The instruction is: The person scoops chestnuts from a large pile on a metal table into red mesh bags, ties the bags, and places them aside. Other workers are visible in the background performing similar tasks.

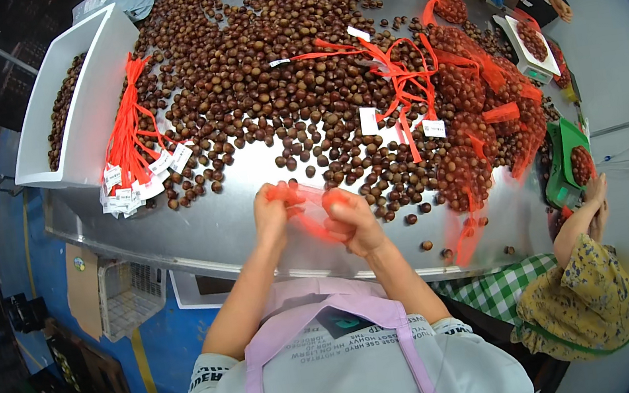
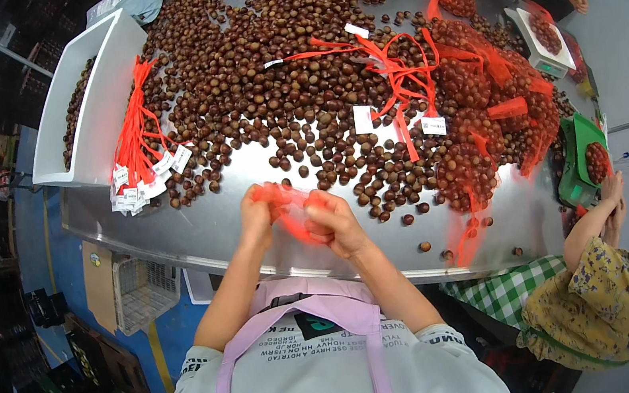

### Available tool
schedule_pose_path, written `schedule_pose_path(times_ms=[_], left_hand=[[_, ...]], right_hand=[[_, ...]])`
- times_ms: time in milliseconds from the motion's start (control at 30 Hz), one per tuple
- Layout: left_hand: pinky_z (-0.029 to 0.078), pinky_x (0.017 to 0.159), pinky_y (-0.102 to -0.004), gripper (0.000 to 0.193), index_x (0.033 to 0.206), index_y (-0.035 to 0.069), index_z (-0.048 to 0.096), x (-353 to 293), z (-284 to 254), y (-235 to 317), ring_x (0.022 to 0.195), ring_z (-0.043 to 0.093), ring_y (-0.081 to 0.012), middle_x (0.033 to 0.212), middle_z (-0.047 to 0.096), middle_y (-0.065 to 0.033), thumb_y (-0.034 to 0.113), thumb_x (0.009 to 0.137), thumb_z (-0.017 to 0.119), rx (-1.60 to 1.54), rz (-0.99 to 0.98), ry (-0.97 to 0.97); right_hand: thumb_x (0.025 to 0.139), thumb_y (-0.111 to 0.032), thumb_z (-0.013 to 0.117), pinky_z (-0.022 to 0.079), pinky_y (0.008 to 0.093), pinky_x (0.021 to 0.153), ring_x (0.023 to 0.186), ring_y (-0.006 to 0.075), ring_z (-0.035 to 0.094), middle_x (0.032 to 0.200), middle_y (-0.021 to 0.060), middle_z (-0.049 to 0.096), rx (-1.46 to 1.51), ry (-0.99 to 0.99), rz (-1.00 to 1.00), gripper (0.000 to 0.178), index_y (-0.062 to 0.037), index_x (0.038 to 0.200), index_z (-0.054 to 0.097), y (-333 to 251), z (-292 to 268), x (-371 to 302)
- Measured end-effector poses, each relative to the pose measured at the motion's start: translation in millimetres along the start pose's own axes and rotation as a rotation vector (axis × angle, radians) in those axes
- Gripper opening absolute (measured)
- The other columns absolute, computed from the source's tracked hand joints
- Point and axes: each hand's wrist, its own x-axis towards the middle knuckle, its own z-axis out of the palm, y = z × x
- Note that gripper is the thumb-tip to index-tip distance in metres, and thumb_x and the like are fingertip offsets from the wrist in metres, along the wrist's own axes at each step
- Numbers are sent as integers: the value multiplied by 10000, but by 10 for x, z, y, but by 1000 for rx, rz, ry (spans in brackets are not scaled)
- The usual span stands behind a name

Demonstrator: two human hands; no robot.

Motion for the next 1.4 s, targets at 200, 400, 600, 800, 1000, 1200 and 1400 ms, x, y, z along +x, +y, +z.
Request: schedule_pose_path(times_ms=[200, 400, 600, 800, 1000, 1200, 1400], left_hand=[[301, 428, -209, 199, 662, 84, 384, -447, 44, 126, 480, 362, -50, 567, 412, 24, 89, 824, 499, 30, -34, -349], [404, 544, -209, 105, 795, 56, 520, -138, -160, -114, 635, 488, -85, 672, 527, -18, 147, 843, 497, 610, 146, -163], [358, 452, -198, 156, 858, 80, 531, -66, -340, 39, 513, 437, -93, 632, 483, 7, 207, 873, 442, -247, -210, -321], [434, 699, -224, 209, 975, 6, 549, -248, -215, -62, 778, 527, -85, 843, 585, -31, 90, 786, 581, 667, 105, -355], [472, 667, -250, 219, 979, -2, 581, -94, -544, -114, 747, 581, -129, 861, 612, -56, 32, 766, 545, 378, -87, -132], [441, 554, -222, 172, 911, 18, 619, 4, -510, 4, 642, 557, -97, 772, 604, -24, 93, 765, 568, 328, -149, -82], [446, 564, -225, 172, 908, 29, 618, 165, -495, -81, 636, 558, -102, 767, 607, -24, 96, 755, 573, 262, -179, -139]], right_hand=[[819, -183, 517, 359, 249, 450, 477, 132, 433, 570, 43, 470, -1089, 299, -484, 166, -21, 795, 494, 209, -416, 277], [889, -373, 406, 174, 195, 366, 410, 53, 200, 469, -73, 251, -147, 104, 67, 340, -92, 700, 437, -100, -5, 63], [769, -204, 620, 322, 191, 474, 516, 45, 371, 578, -36, 458, -1151, 180, 75, 211, -85, 667, 479, 104, -119, 116], [720, -193, 654, 409, 258, 588, 626, 113, 479, 659, 24, 527, -936, 6, -78, 218, -21, 778, 532, 7, -334, 406], [721, -143, 634, 450, 262, 725, 837, 144, 562, 959, 67, 579, -1151, -61, -246, 346, -40, 1038, 543, -916, -531, 1110], [761, -208, 601, 456, 367, 690, 781, 284, 596, 849, 161, 614, -1679, 734, -676, 254, -12, 920, 581, -1469, -1092, 2082], [691, -407, 651, 451, 382, 680, 776, 298, 593, 812, 128, 628, -1766, 763, -311, 449, -42, 947, 594, -1671, -969, 2354]])
